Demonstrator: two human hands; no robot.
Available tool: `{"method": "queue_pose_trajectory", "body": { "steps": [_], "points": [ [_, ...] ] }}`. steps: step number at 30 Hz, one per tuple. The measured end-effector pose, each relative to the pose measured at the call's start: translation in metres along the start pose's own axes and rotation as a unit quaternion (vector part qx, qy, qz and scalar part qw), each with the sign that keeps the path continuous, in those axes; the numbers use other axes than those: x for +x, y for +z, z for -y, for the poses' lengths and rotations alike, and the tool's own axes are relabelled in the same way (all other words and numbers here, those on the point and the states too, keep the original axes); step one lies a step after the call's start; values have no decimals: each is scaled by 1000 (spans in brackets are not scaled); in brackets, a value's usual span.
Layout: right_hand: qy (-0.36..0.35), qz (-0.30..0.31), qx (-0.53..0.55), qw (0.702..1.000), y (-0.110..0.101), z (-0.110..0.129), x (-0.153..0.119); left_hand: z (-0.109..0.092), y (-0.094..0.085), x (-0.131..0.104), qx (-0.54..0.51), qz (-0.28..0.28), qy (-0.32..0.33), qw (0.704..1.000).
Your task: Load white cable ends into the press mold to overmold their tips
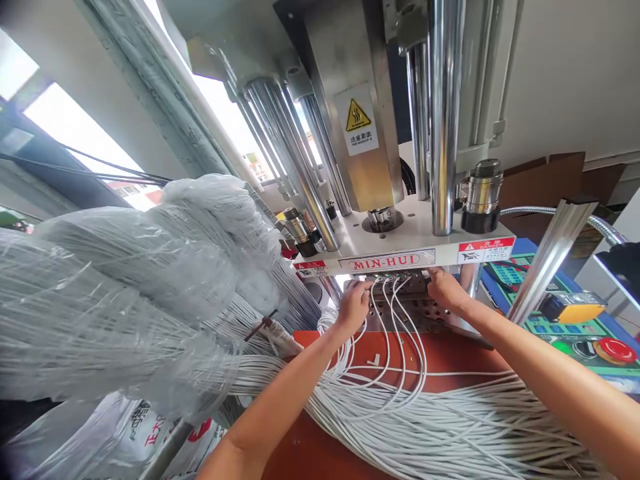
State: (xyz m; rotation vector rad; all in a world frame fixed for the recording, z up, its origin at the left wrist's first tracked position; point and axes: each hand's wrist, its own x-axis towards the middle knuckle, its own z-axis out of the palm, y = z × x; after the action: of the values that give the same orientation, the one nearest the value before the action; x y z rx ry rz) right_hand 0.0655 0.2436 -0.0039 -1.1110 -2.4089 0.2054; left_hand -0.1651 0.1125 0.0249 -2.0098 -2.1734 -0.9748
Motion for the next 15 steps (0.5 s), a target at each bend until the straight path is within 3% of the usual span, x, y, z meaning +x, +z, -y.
{"method": "queue_pose_trajectory", "body": {
  "steps": [7, 15],
  "points": [
    [-26, 23, -78, 996, 8, 34, -3, 10, -3, 9, 88, 49, 53, 993],
    [-102, 95, -52, 989, 19, 42, 28, 17, -1, 18, 129, 113, 83, 982]
  ]
}}
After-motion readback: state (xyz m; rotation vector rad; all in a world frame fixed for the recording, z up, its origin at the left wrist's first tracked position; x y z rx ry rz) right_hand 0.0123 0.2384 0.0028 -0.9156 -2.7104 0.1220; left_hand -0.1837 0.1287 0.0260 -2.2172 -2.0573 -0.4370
